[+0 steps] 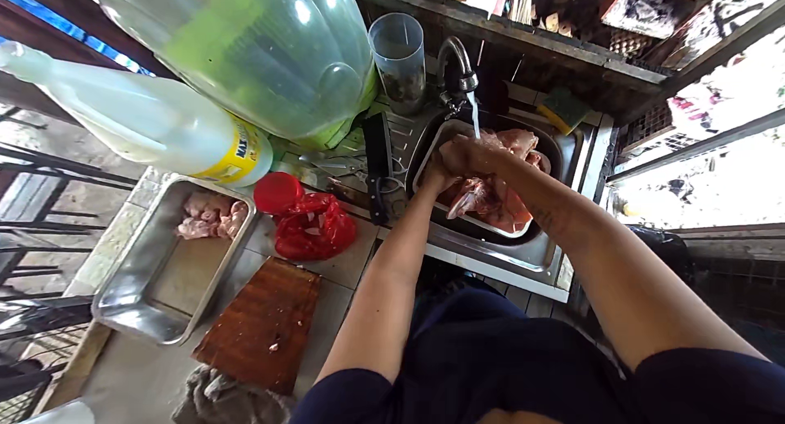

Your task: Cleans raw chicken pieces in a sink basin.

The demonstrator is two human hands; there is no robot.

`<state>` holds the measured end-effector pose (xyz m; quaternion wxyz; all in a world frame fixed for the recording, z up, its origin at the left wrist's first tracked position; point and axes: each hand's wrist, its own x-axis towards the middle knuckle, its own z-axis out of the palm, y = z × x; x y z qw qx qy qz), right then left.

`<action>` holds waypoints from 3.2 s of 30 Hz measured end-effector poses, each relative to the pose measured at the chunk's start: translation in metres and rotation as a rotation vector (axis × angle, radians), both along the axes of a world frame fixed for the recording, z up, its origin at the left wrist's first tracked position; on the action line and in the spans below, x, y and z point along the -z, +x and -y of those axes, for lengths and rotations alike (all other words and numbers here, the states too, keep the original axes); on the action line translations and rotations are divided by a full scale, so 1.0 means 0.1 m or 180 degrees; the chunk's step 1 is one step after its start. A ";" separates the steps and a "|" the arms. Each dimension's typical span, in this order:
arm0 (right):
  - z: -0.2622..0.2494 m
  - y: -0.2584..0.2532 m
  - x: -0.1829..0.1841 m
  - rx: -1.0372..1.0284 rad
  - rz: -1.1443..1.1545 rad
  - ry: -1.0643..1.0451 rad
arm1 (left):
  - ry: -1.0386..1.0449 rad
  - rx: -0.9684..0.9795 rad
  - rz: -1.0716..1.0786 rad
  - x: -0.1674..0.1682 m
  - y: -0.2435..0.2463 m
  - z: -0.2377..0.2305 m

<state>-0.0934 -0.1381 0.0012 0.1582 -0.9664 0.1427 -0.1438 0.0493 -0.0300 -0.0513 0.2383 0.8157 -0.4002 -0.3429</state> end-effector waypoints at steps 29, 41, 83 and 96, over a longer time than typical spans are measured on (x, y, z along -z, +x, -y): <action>-0.39 0.49 -0.04 0.0505 -0.1631 0.1060 | 0.1305 0.1372 0.0870 -0.72 0.12 -0.03; -1.05 0.91 0.44 0.0862 -0.2476 0.1292 | 0.0964 0.1275 0.0649 -0.70 0.37 -0.37; 0.11 0.44 -0.06 0.2168 0.2340 0.5323 | -0.0887 0.1252 -0.0307 -0.75 0.33 0.08; 0.36 0.59 -0.33 0.1571 -0.0388 0.1899 | 0.0308 0.0888 0.0074 -0.82 0.24 -0.40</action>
